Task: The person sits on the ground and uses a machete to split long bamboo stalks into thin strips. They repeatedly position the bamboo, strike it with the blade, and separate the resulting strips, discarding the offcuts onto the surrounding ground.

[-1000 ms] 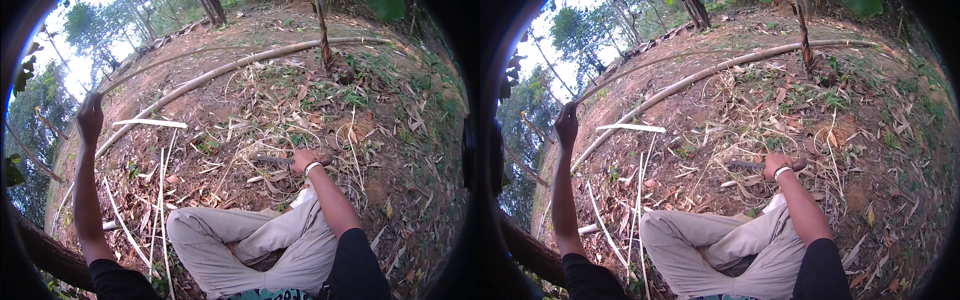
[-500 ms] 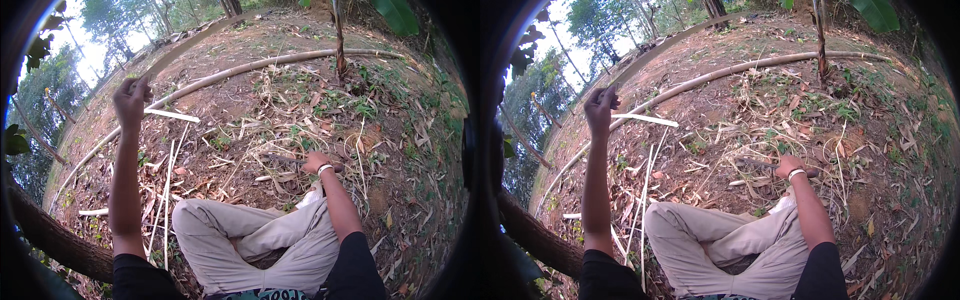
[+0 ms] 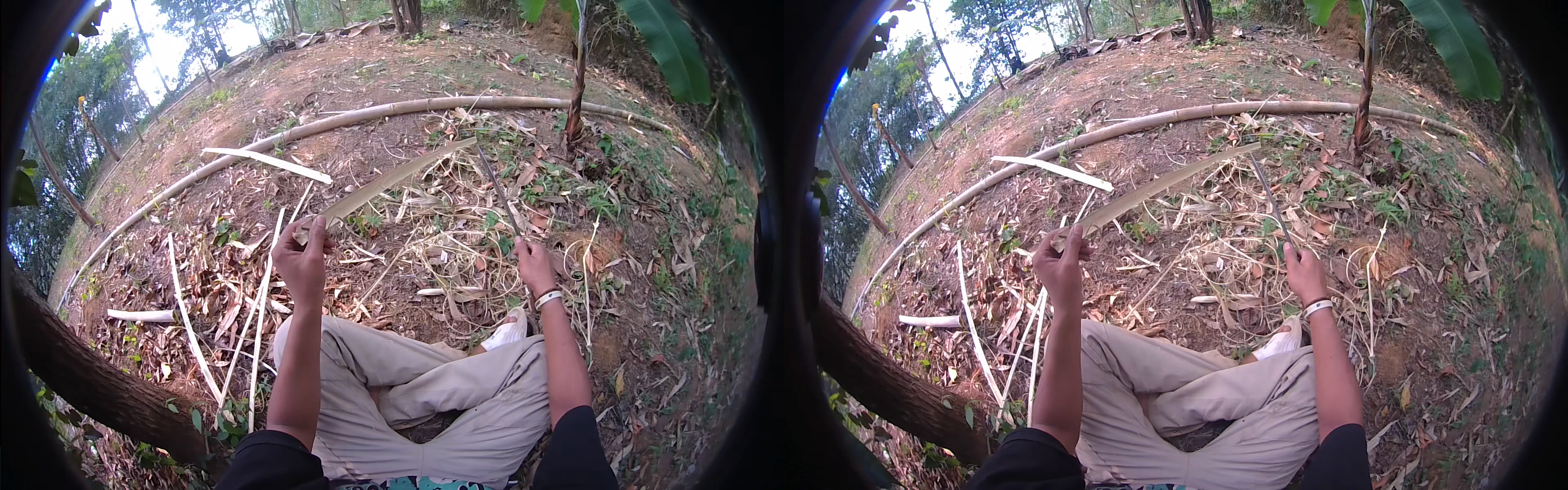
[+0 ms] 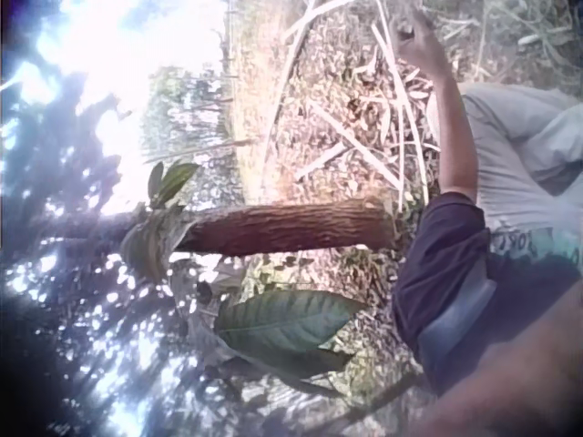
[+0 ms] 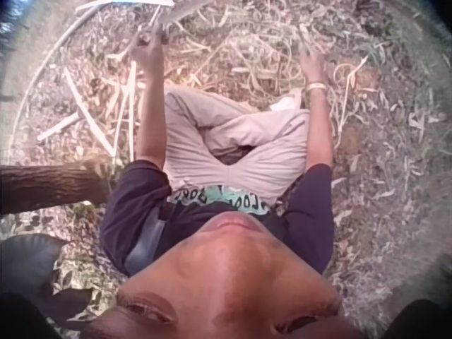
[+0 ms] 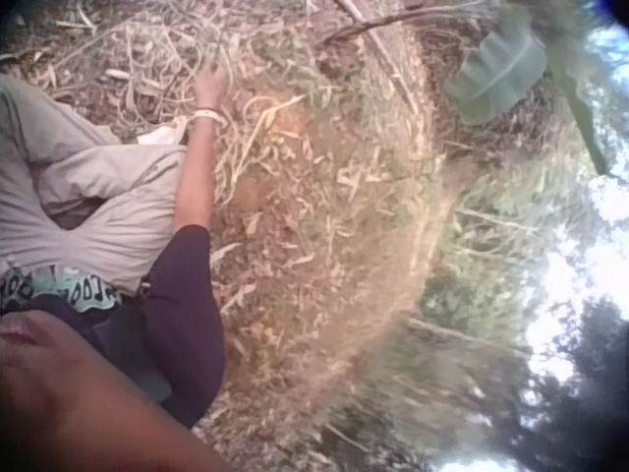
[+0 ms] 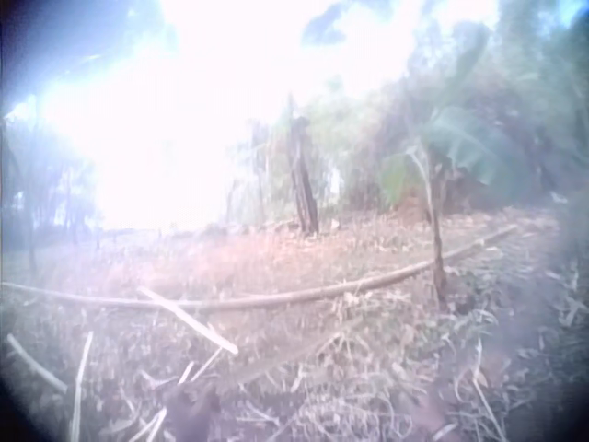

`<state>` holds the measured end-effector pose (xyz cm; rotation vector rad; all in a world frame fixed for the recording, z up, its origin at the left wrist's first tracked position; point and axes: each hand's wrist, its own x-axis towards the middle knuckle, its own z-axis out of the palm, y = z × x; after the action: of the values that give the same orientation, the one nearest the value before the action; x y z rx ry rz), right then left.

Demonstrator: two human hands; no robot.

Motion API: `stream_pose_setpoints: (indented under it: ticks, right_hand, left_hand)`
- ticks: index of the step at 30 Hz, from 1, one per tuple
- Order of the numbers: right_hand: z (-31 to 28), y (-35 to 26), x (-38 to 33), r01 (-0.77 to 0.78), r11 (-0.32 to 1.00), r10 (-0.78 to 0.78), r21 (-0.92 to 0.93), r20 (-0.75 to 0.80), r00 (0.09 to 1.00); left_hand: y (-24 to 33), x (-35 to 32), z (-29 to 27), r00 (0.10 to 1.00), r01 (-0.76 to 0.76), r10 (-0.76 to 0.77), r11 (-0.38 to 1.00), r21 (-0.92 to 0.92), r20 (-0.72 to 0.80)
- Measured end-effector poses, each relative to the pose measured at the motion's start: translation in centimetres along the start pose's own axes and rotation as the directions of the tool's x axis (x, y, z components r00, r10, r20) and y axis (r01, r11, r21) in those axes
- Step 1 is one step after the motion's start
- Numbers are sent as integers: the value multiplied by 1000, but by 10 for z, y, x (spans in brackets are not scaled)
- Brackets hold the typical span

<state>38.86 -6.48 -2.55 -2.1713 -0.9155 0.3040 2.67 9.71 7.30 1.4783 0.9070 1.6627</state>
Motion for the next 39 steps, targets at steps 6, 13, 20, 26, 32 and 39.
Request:
stream_pose_setpoints:
  ticks: [6, 13, 20, 26, 32, 39]
  right_hand:
    - [18, -89, -67, 106, 861, -192, 498, 125, 973]
    - [-57, -208, -109, 288, 760, -436, 582, 128, 891]
    - [-150, -262, -134, 680, 669, -602, 301, -318, 733]
    - [-237, -280, -134, 707, 640, -557, 301, -453, 696]
    - [-275, -299, -135, 755, 608, -583, 243, -510, 633]
    - [-268, -302, -119, 773, 623, -611, 115, -546, 573]
  left_hand:
    - [-4, -24, -4, 996, -91, 87, 988, -128, -33]
    - [54, 21, 39, 913, -361, 380, 922, -142, 146]
    - [162, 43, 139, 625, -779, 774, 627, 6, 101]
    - [301, 77, 159, 486, -872, 874, 486, -63, 11]
    - [324, 91, 195, 465, -863, 864, 491, -118, 192]
    - [285, 81, 205, 524, -801, 791, 584, -134, 315]
